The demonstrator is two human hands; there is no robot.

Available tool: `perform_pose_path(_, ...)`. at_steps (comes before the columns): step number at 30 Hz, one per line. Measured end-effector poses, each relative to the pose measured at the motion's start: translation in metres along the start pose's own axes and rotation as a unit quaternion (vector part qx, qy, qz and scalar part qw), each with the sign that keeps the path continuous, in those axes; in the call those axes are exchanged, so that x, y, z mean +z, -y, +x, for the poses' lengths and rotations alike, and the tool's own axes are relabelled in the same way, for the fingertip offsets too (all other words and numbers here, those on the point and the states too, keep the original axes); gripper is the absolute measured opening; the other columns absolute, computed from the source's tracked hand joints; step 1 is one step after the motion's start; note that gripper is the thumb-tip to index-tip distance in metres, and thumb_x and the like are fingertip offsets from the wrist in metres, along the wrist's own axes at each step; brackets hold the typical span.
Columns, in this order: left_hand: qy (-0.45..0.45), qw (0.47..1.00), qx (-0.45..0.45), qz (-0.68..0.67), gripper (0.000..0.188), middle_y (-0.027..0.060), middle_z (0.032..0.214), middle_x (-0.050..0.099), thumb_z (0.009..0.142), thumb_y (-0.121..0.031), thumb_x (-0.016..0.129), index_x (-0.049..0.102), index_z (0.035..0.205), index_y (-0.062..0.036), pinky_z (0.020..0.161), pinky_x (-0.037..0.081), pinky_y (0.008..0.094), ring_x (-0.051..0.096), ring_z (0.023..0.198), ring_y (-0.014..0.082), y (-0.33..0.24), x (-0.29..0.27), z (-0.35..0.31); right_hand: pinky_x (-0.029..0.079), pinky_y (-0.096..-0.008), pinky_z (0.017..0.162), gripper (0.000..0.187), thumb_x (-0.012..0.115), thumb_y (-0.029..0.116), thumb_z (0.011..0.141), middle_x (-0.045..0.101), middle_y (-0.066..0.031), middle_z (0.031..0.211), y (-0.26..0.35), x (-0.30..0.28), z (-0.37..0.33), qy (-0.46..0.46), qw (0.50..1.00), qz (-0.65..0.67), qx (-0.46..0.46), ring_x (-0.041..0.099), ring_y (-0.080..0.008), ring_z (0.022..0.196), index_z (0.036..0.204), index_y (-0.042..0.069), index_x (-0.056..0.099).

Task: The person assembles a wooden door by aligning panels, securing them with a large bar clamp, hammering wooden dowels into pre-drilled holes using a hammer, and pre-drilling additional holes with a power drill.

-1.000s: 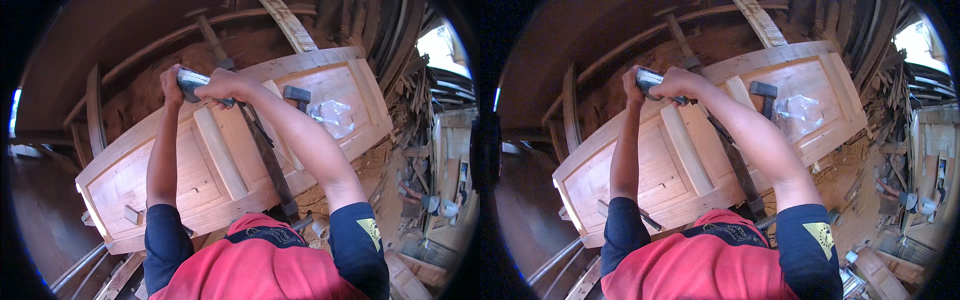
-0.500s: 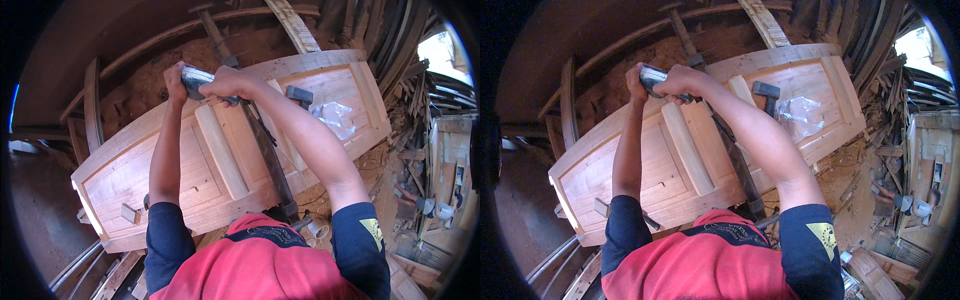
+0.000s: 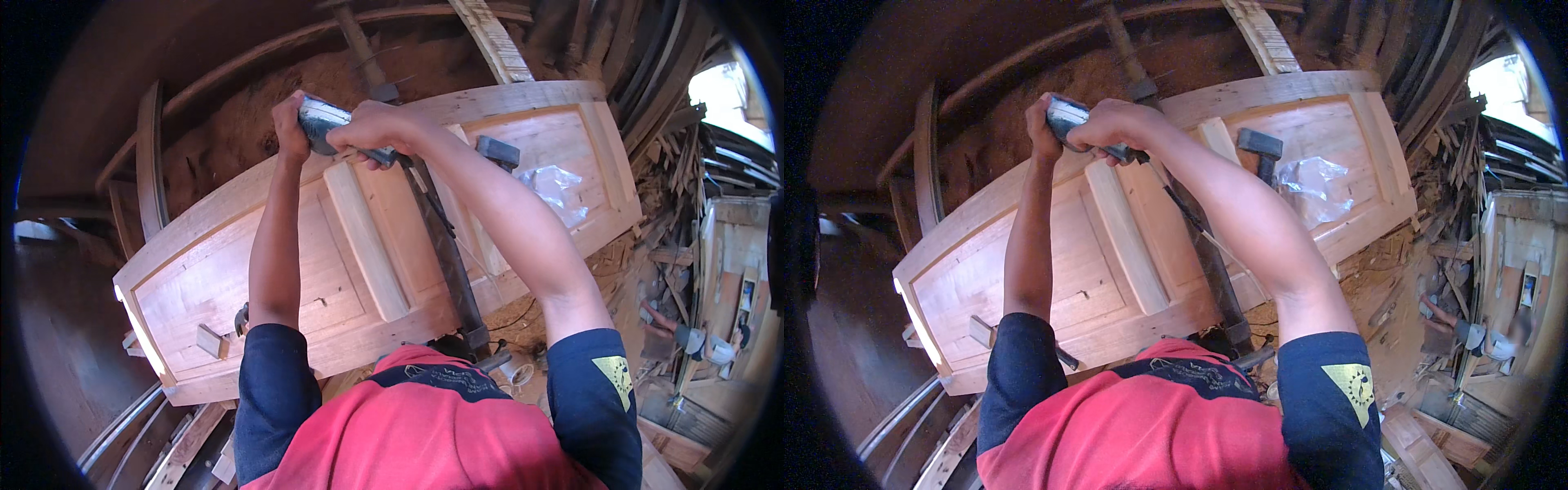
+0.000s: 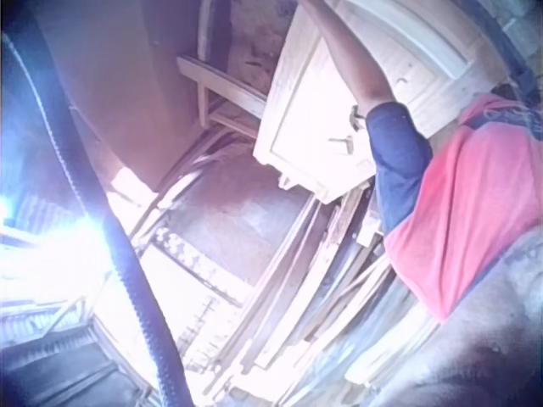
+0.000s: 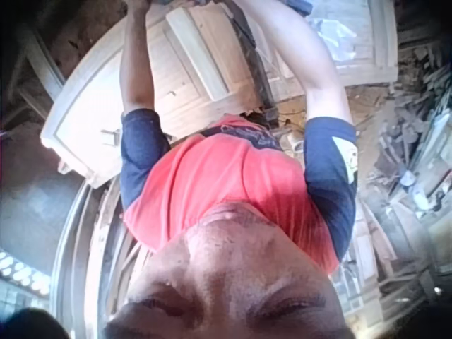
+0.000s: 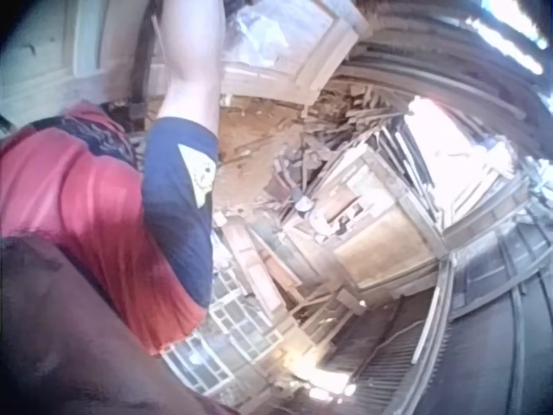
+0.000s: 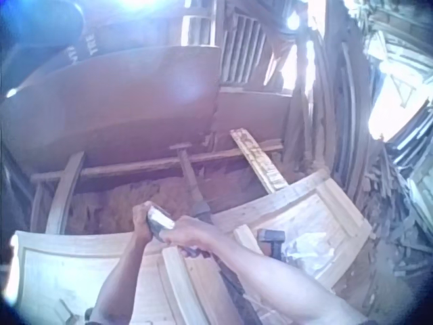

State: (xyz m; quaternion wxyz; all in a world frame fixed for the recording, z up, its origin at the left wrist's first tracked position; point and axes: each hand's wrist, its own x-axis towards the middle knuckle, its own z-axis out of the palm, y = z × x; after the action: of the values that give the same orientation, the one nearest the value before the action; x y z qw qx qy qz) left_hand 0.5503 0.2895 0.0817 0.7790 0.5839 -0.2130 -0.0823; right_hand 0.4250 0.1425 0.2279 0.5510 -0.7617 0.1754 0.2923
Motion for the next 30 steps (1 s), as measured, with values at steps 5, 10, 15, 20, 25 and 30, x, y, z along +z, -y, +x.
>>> perform_pose_path(5,-0.002,0.999,-0.03,0.016,0.049,0.014,0.082,0.068,0.094,-0.042,0.046,0.067,0.086,0.0019,0.074,0.052,0.0358,0.064,0.075,0.0233,0.003,-0.001,0.0,0.049,-0.0315,0.045,0.029,0.069,0.024,0.073,0.059,-0.009,0.07,0.001,-0.001,0.003,-0.002,1.0,0.0,0.01,0.06,-0.0171,0.052,0.083,-0.002,0.063)
perform_pose_path(10,-0.036,0.999,-0.01,0.008,0.04,0.0114,0.076,0.067,0.09,-0.031,0.053,0.068,0.081,0.0051,0.071,0.048,0.0324,0.061,0.069,0.0189,0.005,0.003,-0.007,0.048,-0.031,0.046,0.028,0.069,0.024,0.074,0.06,-0.0086,0.07,-0.001,-0.001,0.004,-0.008,1.0,-0.001,0.021,0.059,-0.0165,0.051,0.082,-0.002,0.063)
perform_pose_path(15,-0.038,0.999,-0.025,-0.011,0.041,0.012,0.079,0.067,0.092,-0.03,0.051,0.069,0.079,0.0047,0.076,0.048,0.0331,0.061,0.076,0.0198,0.016,-0.004,-0.005,0.048,-0.0307,0.045,0.029,0.069,0.024,0.074,0.06,-0.0079,0.068,-0.002,-0.002,0.009,0.009,1.0,-0.011,0.016,0.059,-0.0163,0.05,0.082,-0.003,0.064)
perform_pose_path(20,-0.041,0.999,0.004,-0.005,0.044,0.0123,0.077,0.068,0.091,-0.031,0.049,0.069,0.079,0.0058,0.074,0.048,0.0339,0.061,0.073,0.0208,0.029,-0.008,-0.007,0.048,-0.0308,0.045,0.029,0.07,0.024,0.073,0.06,-0.0086,0.066,-0.006,0.001,0.015,0.008,1.0,-0.024,0.012,0.059,-0.0167,0.05,0.08,-0.003,0.065)
perform_pose_path(25,-0.027,1.0,0.001,0.008,0.046,0.0128,0.072,0.068,0.09,-0.033,0.049,0.069,0.078,0.0069,0.068,0.049,0.0347,0.061,0.066,0.0211,0.028,-0.006,-0.008,0.047,-0.0308,0.044,0.029,0.07,0.025,0.073,0.061,-0.0093,0.065,-0.012,-0.001,0.021,0.006,0.999,-0.027,0.018,0.059,-0.0168,0.05,0.078,-0.003,0.065)
perform_pose_path(30,-0.027,0.999,-0.032,-0.018,0.048,0.0131,0.073,0.069,0.089,-0.035,0.048,0.07,0.079,0.0064,0.069,0.049,0.0342,0.062,0.067,0.0204,0.055,-0.015,-0.018,0.048,-0.0317,0.046,0.031,0.069,0.028,0.074,0.061,-0.0102,0.064,-0.029,0.007,0.033,-0.003,0.999,-0.037,0.01,0.06,-0.0178,0.05,0.078,-0.003,0.066)
